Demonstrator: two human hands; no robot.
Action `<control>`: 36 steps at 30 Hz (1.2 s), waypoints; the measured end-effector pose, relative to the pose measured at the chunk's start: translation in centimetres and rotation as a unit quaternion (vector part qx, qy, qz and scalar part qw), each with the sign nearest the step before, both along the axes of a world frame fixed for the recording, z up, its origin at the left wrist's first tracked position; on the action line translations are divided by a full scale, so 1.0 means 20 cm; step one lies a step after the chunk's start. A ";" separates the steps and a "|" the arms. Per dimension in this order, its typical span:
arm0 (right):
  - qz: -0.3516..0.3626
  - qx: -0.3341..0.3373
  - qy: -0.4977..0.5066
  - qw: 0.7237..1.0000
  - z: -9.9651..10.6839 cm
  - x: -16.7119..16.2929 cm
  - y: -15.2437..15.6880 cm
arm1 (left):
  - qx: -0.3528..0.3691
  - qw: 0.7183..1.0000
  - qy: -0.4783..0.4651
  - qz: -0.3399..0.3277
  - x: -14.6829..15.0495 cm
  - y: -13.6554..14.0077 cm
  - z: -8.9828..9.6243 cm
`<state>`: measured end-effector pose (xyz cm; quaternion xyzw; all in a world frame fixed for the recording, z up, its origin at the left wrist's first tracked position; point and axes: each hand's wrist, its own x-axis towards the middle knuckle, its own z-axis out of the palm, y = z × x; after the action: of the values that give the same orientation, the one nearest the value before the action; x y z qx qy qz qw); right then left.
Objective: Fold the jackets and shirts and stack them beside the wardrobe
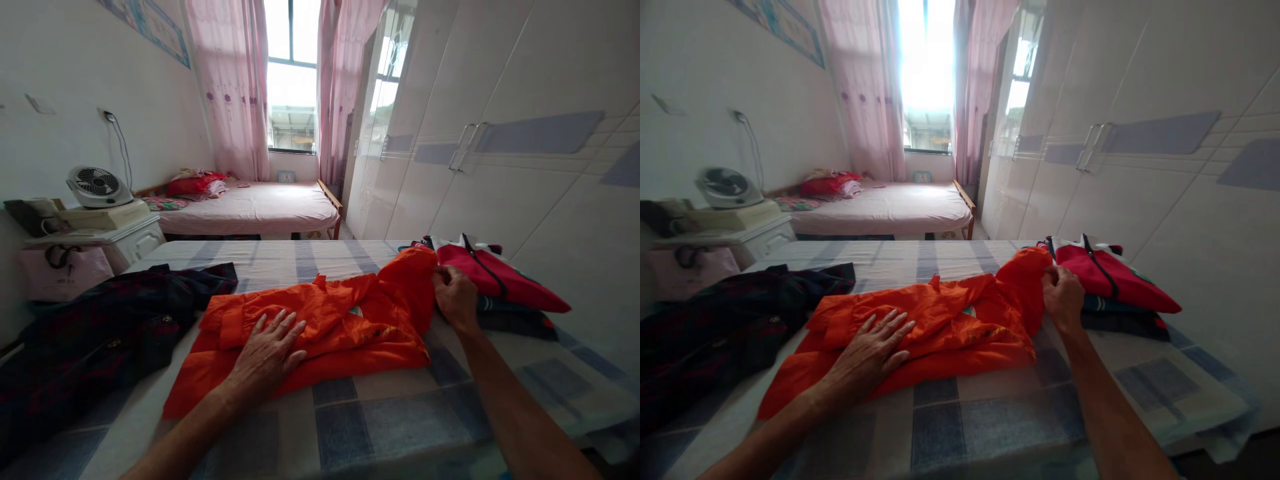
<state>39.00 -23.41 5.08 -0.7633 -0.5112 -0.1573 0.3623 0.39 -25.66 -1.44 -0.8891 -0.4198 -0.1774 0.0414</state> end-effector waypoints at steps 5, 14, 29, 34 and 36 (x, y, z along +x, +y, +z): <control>0.150 0.175 -0.063 0.971 0.08 -0.25 -0.19 | -0.026 1.000 0.007 0.003 -0.02 0.00 0.02; 0.427 -0.220 -0.114 0.870 -0.26 -0.58 -0.29 | 0.004 0.999 -0.032 -0.025 0.13 -0.05 0.13; 0.172 -0.264 0.453 0.834 -0.17 -0.09 -0.17 | -0.051 0.998 -0.016 -0.023 0.32 -0.04 0.03; 0.293 -0.281 0.582 0.705 -0.13 -0.21 -0.19 | -0.066 0.997 -0.015 -0.023 0.32 -0.04 0.04; 0.277 -0.262 0.610 0.695 -0.08 -0.25 -0.21 | -0.067 0.997 -0.019 -0.023 0.33 -0.05 0.05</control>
<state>33.98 -27.53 3.48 -0.5796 -0.3869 0.5908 0.4066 7.04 -26.61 -0.43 -0.8958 -0.4110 -0.1665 -0.0302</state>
